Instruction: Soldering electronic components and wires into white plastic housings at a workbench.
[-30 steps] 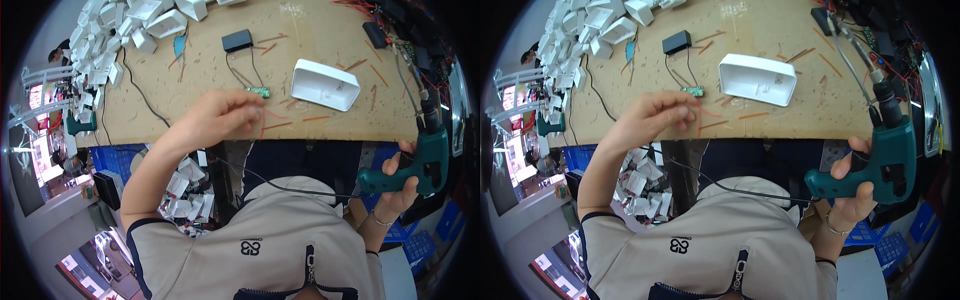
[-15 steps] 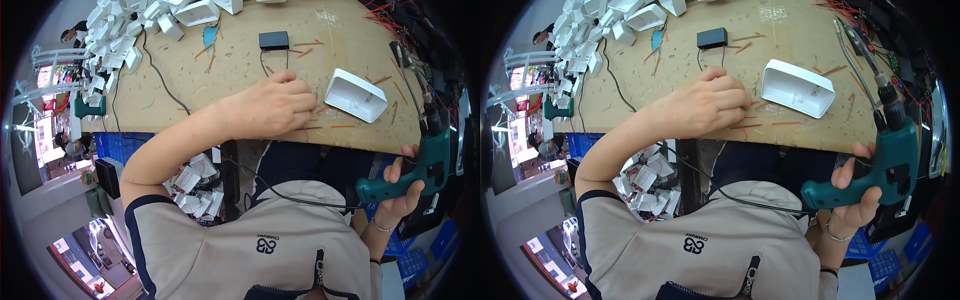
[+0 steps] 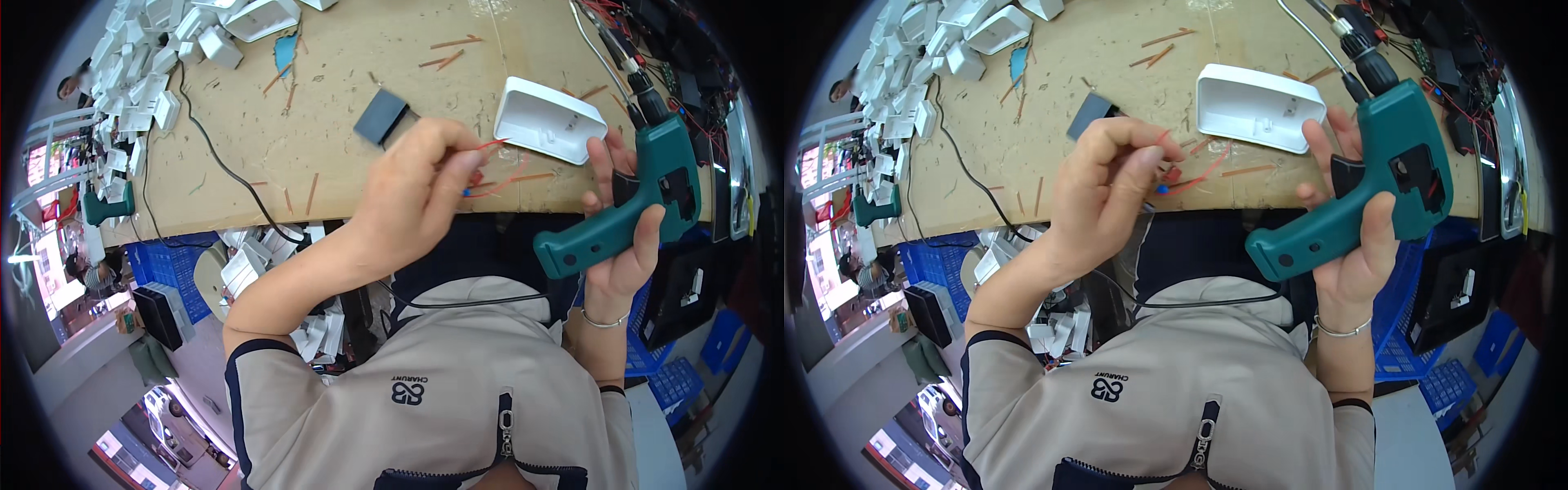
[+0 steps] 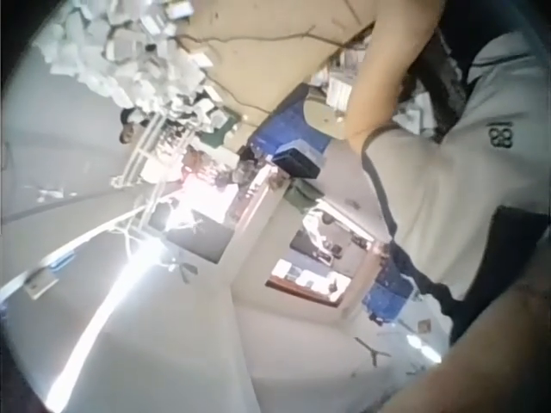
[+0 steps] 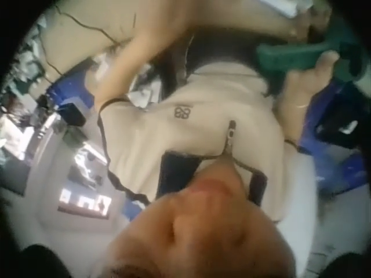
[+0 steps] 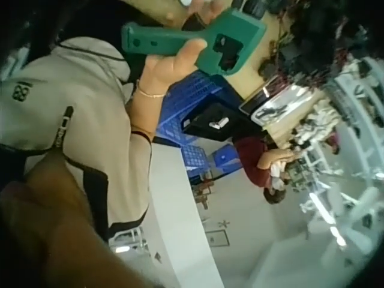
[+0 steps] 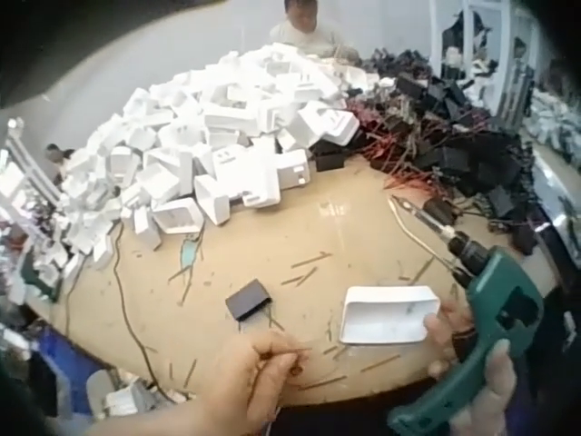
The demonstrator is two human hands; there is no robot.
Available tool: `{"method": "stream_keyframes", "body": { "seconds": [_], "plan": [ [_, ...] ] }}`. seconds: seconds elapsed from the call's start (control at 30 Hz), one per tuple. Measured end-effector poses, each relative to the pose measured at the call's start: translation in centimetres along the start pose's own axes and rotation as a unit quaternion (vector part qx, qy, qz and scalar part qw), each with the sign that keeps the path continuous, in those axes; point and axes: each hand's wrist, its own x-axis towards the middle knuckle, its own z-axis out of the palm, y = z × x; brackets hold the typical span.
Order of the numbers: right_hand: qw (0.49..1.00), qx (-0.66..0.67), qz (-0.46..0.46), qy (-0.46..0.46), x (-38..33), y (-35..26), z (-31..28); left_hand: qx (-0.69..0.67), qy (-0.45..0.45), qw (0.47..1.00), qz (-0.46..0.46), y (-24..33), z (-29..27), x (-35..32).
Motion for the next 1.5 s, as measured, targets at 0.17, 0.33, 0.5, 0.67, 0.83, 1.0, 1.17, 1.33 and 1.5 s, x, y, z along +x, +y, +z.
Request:
{"method": "stream_keyframes", "body": {
  "seconds": [0.17, 0.33, 0.5, 0.67, 0.83, 1.0, 1.17, 1.33, 1.5],
  "plan": [
    [0.996, -0.073, -0.028, 0.034, -1.4, -0.4, -0.3, 0.075, -0.012, 0.987, 0.141, -0.2, 1.6, 1.7],
    [0.999, -0.015, 0.031, 0.012, -2.5, -0.3, 0.4, 0.062, -0.066, 0.979, 0.183, 0.0, 2.3, 1.9],
    [0.999, -0.037, 0.030, 0.000, -2.3, 0.1, 0.8, -0.222, -0.041, 0.969, 0.097, -1.0, 3.3, 2.2],
    [0.999, 0.017, 0.048, 0.002, -2.9, 0.3, 1.6, -0.204, -0.109, 0.968, 0.096, -0.1, 1.7, 2.1],
    [0.973, 0.201, 0.105, -0.045, -3.6, 1.2, 0.8, -0.234, -0.178, 0.951, 0.093, 0.0, 1.9, 2.5],
    [0.977, 0.179, 0.062, -0.094, -4.2, 0.7, 0.4, -0.188, -0.198, 0.958, 0.085, 0.8, 2.0, 2.2],
    [0.988, 0.131, 0.038, -0.079, -4.0, 0.8, 0.2, -0.150, -0.167, 0.962, 0.154, 0.2, 2.7, 2.1],
    [0.986, 0.145, 0.028, -0.075, -4.1, 0.7, -1.2, -0.047, -0.083, 0.968, 0.231, 0.1, 3.2, 2.5],
    [0.986, 0.163, -0.017, 0.007, -3.1, 0.9, -1.0, 0.135, -0.070, 0.973, 0.172, -0.4, 1.8, 2.9]
  ]
}}
